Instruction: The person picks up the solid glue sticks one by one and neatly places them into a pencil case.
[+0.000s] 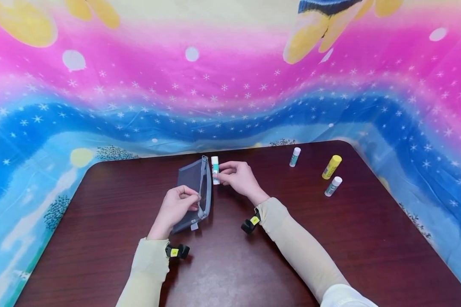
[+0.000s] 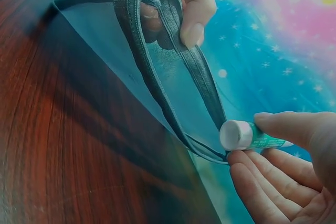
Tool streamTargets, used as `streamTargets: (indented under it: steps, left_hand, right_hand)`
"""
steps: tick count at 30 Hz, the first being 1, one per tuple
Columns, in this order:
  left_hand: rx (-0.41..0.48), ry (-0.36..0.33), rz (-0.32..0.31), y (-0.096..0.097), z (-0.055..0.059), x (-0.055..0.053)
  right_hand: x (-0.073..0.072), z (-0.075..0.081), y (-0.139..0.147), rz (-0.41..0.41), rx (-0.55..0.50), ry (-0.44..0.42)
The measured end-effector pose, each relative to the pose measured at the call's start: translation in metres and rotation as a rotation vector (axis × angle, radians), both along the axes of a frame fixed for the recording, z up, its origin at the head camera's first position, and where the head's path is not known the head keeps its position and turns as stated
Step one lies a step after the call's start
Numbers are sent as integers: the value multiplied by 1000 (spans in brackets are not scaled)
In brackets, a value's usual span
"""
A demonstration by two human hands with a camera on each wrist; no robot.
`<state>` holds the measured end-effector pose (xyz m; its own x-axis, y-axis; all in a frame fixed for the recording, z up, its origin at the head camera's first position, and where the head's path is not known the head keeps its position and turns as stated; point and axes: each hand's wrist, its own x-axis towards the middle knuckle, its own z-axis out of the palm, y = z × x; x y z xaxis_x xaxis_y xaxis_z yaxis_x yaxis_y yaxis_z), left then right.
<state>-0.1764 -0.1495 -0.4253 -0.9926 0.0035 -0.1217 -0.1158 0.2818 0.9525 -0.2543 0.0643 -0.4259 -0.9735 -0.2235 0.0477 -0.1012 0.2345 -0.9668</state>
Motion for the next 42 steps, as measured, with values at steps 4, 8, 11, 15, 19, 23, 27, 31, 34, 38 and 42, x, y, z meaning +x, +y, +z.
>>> streamTargets:
  steps: [4, 8, 11, 15, 19, 23, 27, 31, 34, 38, 42]
  left_hand:
    - [-4, 6, -1, 0, 0, 0]
    - [3, 9, 3, 1, 0, 0]
    - [5, 13, 2, 1, 0, -1]
    - [5, 17, -6, 0, 0, -1]
    - [6, 8, -5, 1, -2, -1]
    - [0, -6, 0, 2, -2, -1]
    - [-6, -6, -5, 2, -1, 0]
    - [-13, -5, -9, 3, -1, 1]
    - [-13, -7, -11, 3, -1, 1]
    - [-12, -9, -12, 4, -2, 1]
    - [-7, -8, -16, 4, -2, 2]
  right_hand:
    - [0, 1, -2, 14, -9, -21]
    - [-1, 0, -4, 19, -22, -54]
    - [-3, -2, -6, 22, -44, -86]
    - [-4, -5, -8, 15, -64, -130]
    - [-5, -8, -9, 9, -89, -184]
    - [-5, -10, -10, 6, -102, -214]
    - [-5, -11, -12, 5, -92, -224]
    - [-5, -11, -13, 1, -81, -239]
    - [-6, -12, -13, -5, -72, -254]
    - [-6, -15, -14, -16, -65, -270]
    - [-6, -16, -15, -25, -63, -279]
